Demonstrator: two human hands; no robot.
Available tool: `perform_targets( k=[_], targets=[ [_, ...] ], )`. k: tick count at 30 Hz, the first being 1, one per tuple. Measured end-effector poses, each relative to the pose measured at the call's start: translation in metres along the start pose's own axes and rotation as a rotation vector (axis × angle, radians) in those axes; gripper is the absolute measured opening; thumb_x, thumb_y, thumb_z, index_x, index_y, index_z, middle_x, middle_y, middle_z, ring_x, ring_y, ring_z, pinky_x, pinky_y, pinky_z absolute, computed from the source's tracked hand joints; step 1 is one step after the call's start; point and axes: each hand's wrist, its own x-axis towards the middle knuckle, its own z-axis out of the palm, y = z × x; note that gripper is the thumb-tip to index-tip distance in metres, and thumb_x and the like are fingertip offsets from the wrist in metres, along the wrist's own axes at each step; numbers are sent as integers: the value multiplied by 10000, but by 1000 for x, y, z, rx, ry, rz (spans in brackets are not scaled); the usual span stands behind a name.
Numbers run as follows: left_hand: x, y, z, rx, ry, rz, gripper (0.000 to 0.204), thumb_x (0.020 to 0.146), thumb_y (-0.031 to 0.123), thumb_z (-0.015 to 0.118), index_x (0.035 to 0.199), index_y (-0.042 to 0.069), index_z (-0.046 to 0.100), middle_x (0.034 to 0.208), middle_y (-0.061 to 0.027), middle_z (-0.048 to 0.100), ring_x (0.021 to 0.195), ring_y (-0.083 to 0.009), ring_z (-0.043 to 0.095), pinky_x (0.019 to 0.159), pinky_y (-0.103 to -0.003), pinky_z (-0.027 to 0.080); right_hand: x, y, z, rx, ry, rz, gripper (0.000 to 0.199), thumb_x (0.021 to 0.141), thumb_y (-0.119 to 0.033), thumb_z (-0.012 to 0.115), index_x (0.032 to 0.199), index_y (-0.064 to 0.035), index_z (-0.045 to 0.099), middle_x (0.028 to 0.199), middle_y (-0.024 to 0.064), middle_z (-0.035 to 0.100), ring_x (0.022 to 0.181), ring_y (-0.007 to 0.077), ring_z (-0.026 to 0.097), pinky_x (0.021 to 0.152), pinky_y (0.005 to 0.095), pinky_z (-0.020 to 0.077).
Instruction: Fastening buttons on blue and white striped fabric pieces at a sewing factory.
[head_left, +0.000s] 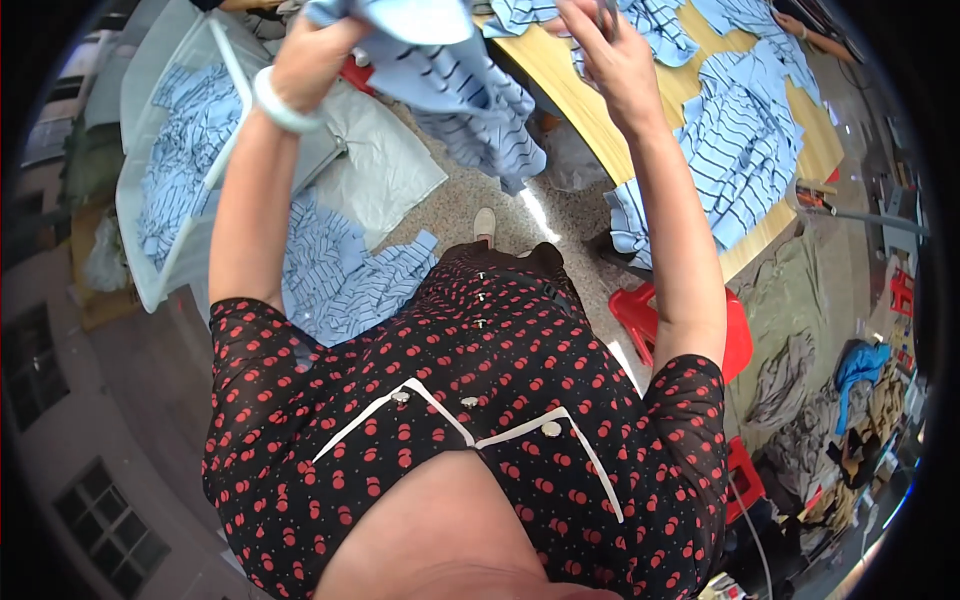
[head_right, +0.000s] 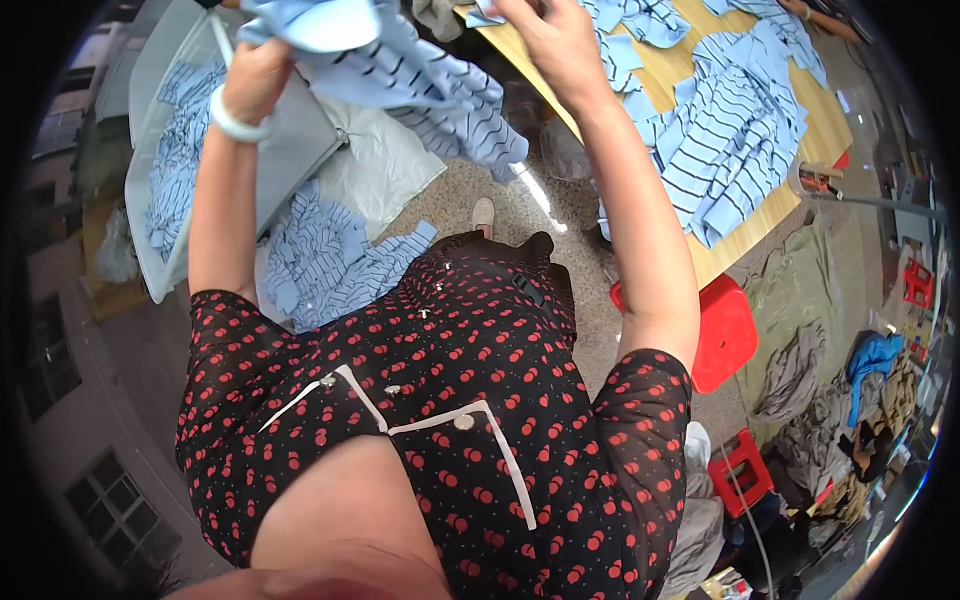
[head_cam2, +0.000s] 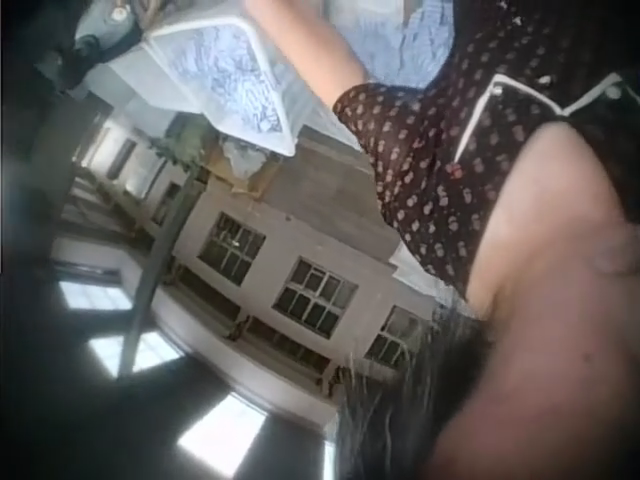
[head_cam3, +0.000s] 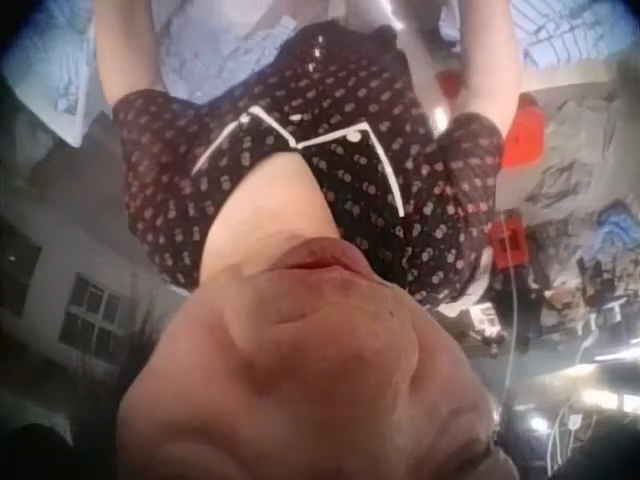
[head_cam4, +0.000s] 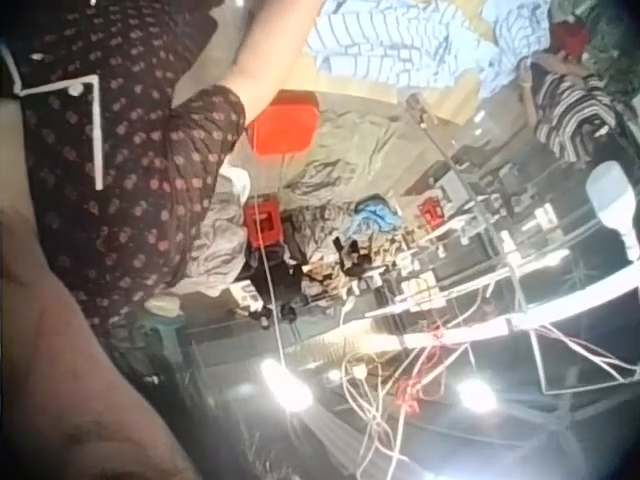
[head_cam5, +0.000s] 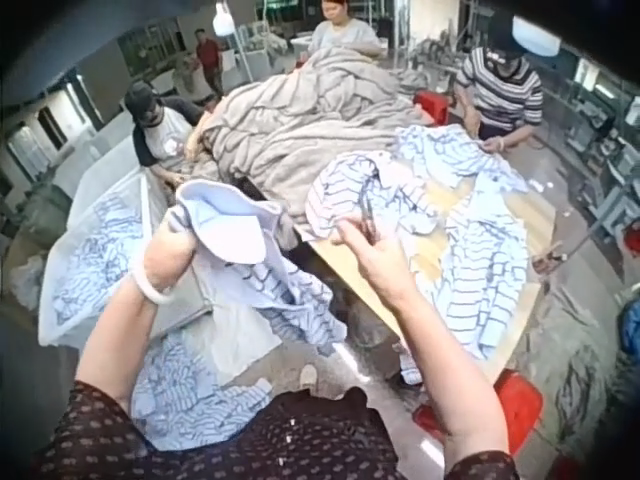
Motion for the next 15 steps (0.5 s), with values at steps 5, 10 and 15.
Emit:
perform_targets(
  k=[5,10,15],
  targets=[
    [-9,32,-49,48,-286,338,510,743,306,559,1124,-10,436,1120,-116,476,1050,-218,453,914,-325,339,-74,121,-37,-397,-89,530,354,713,-378,582,810,-37,586,727,49,592,664,127,536,638,254,414],
    [-23,67,-33,45,125,368,289,809,221,454,962,-12,529,917,-98,555,861,-182,520,805,-304,399,-143,157,-3,-253,-64,688,547,689,-496,581,968,-27,553,858,127,588,811,173,540,740,284,399],
    [-41,90,-30,-165,-21,259,228,808,197,439,870,-17,490,861,-78,514,863,-173,495,839,-326,373,-177,165,48,414,1,1152,355,684,-313,659,902,-71,518,584,-16,406,399,62,340,338,218,251]
  ],
)
